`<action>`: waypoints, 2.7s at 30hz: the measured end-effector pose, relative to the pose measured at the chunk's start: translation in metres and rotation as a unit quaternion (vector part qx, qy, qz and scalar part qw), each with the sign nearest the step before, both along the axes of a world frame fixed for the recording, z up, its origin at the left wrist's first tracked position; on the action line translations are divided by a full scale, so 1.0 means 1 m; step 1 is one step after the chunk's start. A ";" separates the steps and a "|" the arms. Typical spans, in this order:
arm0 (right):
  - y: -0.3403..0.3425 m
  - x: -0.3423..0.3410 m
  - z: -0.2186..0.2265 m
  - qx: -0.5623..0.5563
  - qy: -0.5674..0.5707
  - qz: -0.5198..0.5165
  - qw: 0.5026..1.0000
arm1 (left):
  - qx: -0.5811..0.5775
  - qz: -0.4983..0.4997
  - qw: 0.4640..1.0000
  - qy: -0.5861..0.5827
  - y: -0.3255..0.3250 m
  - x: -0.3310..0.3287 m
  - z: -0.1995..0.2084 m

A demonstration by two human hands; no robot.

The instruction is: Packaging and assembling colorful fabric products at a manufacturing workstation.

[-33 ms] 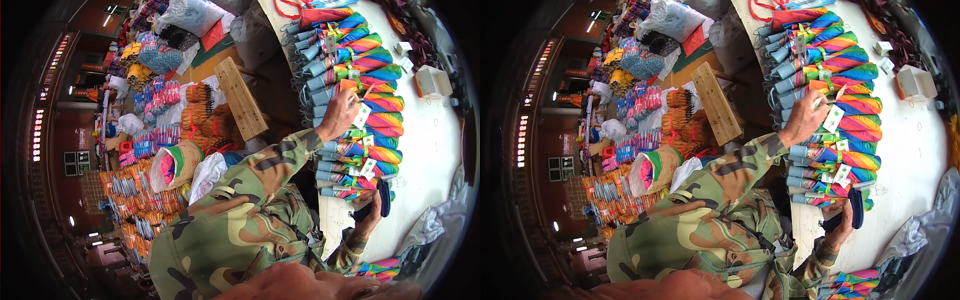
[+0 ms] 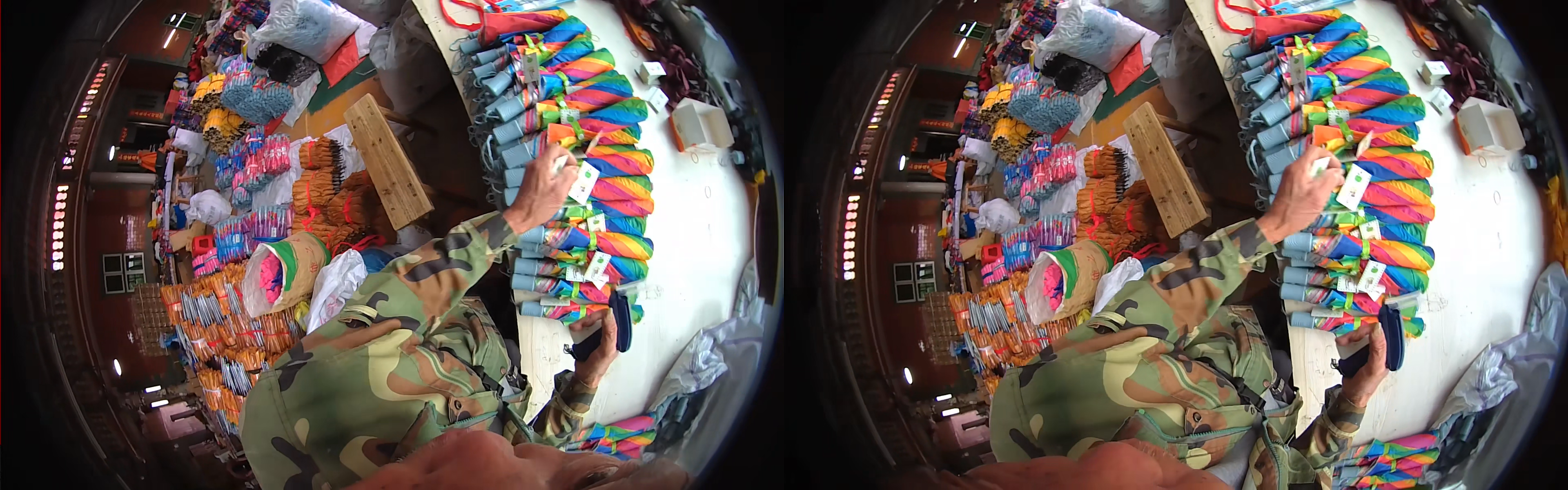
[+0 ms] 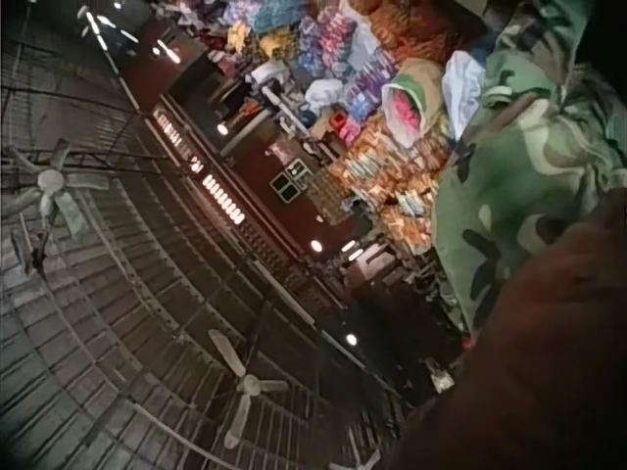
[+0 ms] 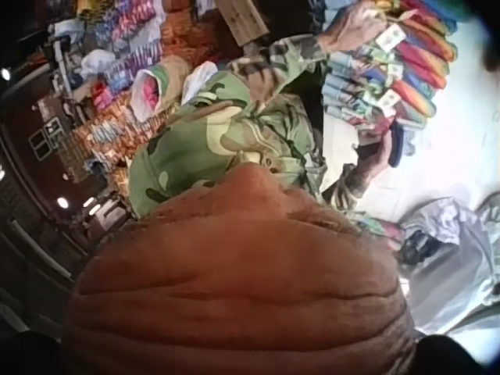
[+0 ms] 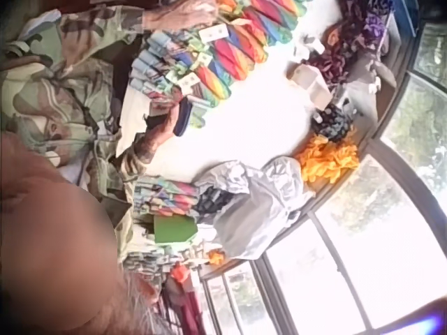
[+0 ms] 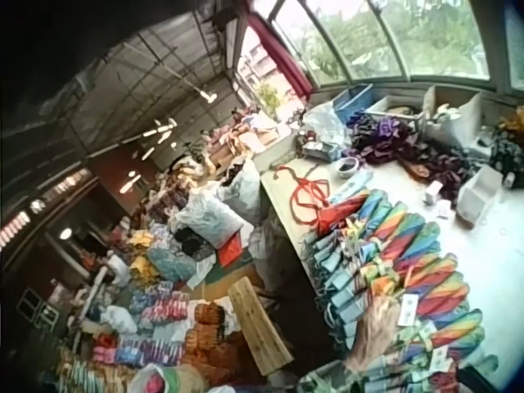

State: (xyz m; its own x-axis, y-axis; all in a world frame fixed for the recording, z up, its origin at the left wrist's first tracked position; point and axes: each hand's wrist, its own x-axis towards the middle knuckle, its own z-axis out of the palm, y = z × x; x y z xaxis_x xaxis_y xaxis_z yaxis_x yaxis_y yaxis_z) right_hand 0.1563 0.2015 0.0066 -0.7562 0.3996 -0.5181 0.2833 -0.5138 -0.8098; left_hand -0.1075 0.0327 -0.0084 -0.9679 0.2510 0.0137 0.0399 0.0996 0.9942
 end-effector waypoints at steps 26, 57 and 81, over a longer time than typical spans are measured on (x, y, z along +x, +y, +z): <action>0.043 0.310 0.005 -0.114 0.038 -0.216 0.969 | -0.057 -0.437 0.791 -0.425 0.156 0.376 -0.028; 0.181 0.480 -0.116 0.426 -0.265 -0.424 0.754 | -0.268 -0.540 0.796 0.046 0.288 0.504 -0.127; 0.089 0.265 -0.045 0.131 0.039 -0.205 0.969 | -0.457 -0.279 0.799 0.272 0.074 0.325 -0.132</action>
State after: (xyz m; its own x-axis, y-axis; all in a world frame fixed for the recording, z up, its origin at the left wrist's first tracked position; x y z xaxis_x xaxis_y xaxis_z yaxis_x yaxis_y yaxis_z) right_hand 0.4211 0.2907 -0.0382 -0.5390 0.7847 -0.3063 0.0312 -0.3448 -0.9382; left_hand 0.2171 0.1064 -0.1407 -0.6146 0.7877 -0.0420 0.7337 0.5903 0.3365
